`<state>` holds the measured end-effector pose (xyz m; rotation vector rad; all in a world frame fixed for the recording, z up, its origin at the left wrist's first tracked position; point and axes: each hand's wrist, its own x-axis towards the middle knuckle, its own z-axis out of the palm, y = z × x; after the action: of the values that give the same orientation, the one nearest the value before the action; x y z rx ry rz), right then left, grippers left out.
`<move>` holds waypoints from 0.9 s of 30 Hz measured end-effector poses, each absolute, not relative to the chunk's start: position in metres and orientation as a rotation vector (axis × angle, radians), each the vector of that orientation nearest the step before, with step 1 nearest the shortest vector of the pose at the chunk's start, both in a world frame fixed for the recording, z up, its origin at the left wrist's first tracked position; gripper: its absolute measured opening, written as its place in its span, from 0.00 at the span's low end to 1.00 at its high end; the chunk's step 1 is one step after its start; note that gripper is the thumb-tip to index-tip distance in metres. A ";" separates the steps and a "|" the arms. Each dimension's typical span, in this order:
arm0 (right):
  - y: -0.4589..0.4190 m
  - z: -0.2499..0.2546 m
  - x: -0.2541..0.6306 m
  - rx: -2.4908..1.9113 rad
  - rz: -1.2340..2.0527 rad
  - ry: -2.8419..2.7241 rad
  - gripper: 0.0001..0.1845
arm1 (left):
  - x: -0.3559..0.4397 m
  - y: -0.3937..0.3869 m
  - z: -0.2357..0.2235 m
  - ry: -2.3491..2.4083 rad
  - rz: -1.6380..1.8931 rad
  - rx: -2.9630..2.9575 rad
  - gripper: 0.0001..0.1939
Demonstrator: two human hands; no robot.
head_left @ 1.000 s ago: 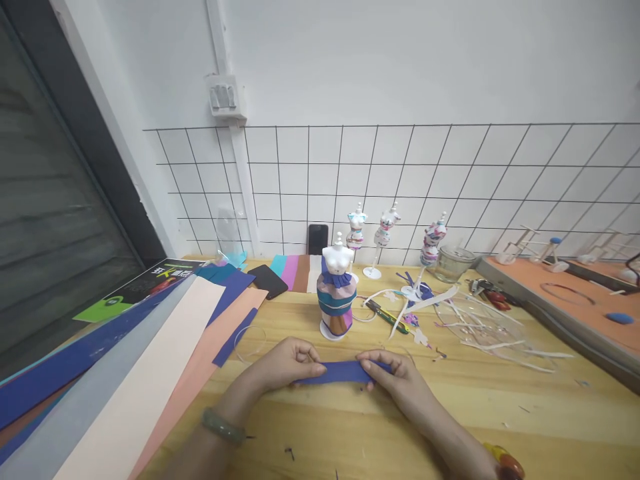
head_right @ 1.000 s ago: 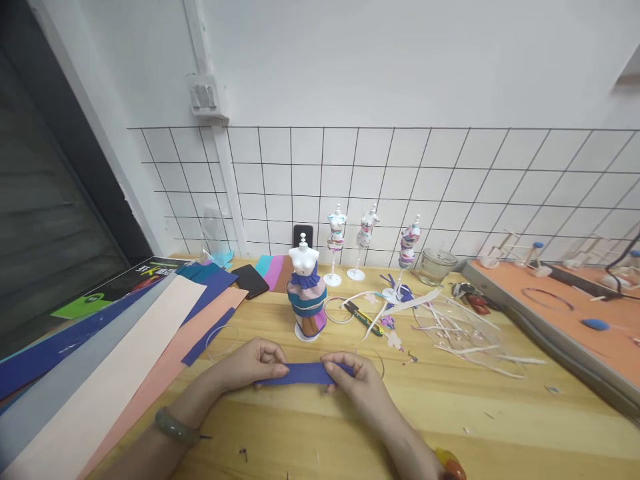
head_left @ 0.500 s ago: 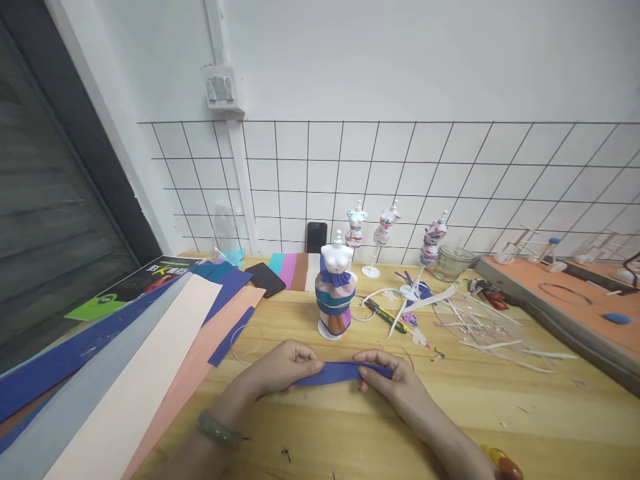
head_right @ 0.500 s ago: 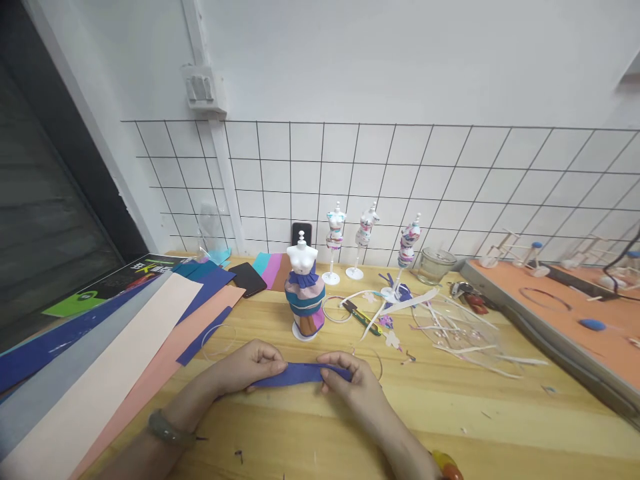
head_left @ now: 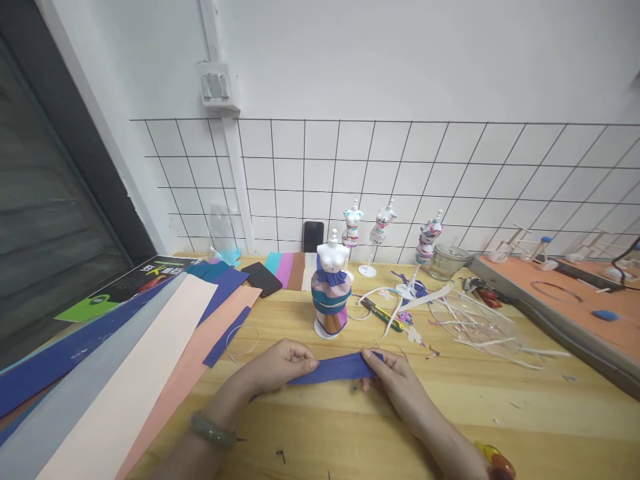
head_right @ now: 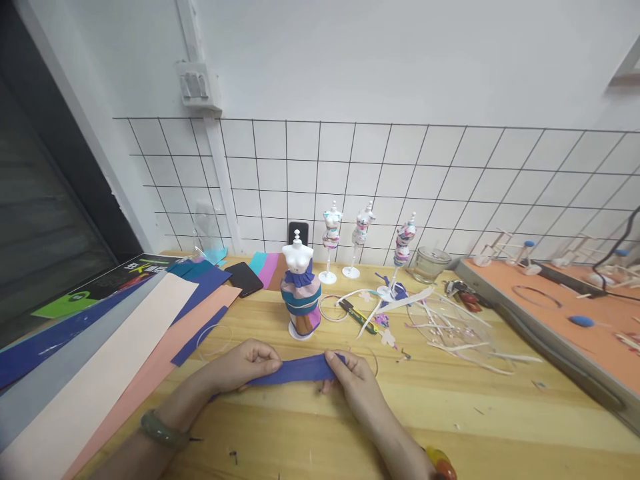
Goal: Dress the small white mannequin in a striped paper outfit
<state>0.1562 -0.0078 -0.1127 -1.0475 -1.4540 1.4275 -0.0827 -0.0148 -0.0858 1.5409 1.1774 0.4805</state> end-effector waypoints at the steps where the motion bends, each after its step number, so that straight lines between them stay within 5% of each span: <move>1: -0.008 -0.114 0.156 -1.041 1.430 -1.449 0.28 | -0.083 -0.015 -0.086 1.178 0.481 1.541 0.24; 15: -0.009 -0.115 0.156 -1.051 1.566 -1.353 0.34 | -0.082 -0.014 -0.086 1.149 0.508 1.558 0.28; 21: -0.007 -0.120 0.159 -1.037 1.485 -1.426 0.23 | -0.082 -0.015 -0.084 1.132 0.508 1.564 0.27; 27: -0.003 -0.111 0.165 -1.072 1.510 -1.440 0.21 | -0.082 -0.016 -0.083 1.148 0.496 1.533 0.21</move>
<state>0.1652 -0.0034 -0.1106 -1.0723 -1.4403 1.5098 -0.0818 -0.0159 -0.0827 1.5329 1.1481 0.4961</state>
